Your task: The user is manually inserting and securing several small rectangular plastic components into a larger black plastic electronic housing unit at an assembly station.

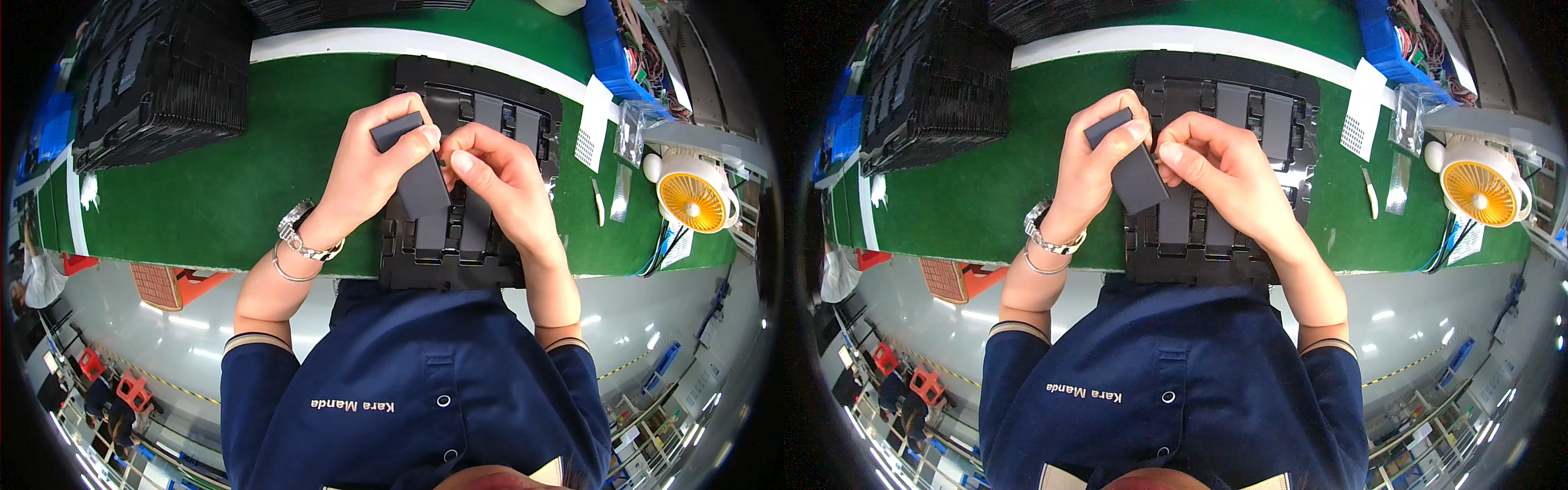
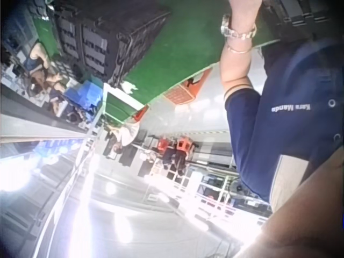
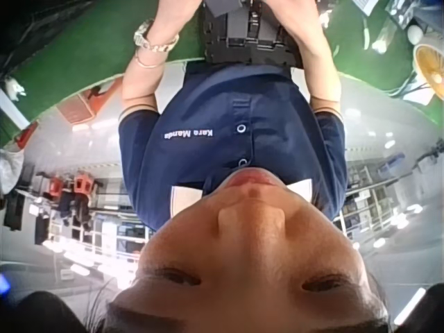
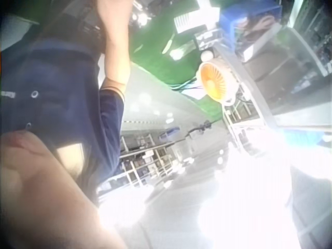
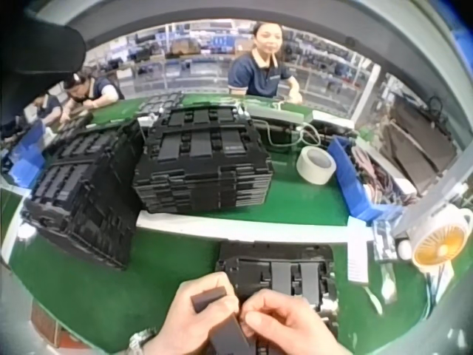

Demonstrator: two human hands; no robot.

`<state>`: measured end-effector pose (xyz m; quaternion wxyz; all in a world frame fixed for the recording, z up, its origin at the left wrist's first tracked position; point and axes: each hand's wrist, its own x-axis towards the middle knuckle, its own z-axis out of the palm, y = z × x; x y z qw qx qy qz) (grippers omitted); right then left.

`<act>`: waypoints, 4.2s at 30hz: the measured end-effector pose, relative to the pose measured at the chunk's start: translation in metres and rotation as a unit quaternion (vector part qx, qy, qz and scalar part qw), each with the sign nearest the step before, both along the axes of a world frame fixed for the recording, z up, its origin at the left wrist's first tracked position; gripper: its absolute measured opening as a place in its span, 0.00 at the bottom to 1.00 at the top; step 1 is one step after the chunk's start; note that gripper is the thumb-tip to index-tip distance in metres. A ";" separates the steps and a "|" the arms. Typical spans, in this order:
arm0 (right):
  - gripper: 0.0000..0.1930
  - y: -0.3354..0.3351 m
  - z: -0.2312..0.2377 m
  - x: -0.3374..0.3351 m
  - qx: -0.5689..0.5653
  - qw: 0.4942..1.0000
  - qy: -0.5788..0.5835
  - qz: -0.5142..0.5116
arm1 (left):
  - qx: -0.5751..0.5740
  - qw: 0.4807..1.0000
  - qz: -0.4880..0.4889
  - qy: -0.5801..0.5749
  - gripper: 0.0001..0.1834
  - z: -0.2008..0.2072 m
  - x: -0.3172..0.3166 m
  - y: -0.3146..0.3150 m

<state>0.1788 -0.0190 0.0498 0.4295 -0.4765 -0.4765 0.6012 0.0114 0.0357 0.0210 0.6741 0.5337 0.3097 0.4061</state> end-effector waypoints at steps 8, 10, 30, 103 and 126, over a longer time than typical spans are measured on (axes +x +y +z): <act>0.11 0.000 -0.003 0.002 -0.007 1.000 0.011 0.024 | -0.019 0.999 -0.031 -0.015 0.09 0.004 -0.001 -0.001; 0.10 -0.002 -0.005 0.001 -0.015 0.999 0.027 0.025 | -0.021 0.998 -0.044 -0.032 0.09 0.004 -0.001 -0.001; 0.11 -0.001 0.001 0.006 0.023 0.988 -0.151 0.011 | 0.108 0.990 -0.045 0.084 0.13 -0.003 0.006 0.000; 0.12 0.000 -0.001 0.009 -0.017 0.999 0.017 0.023 | 0.079 0.996 -0.038 0.005 0.11 -0.006 0.001 0.004; 0.09 0.004 -0.013 0.016 -0.014 0.997 0.038 0.062 | -0.102 0.981 -0.152 -0.056 0.13 0.006 0.002 0.001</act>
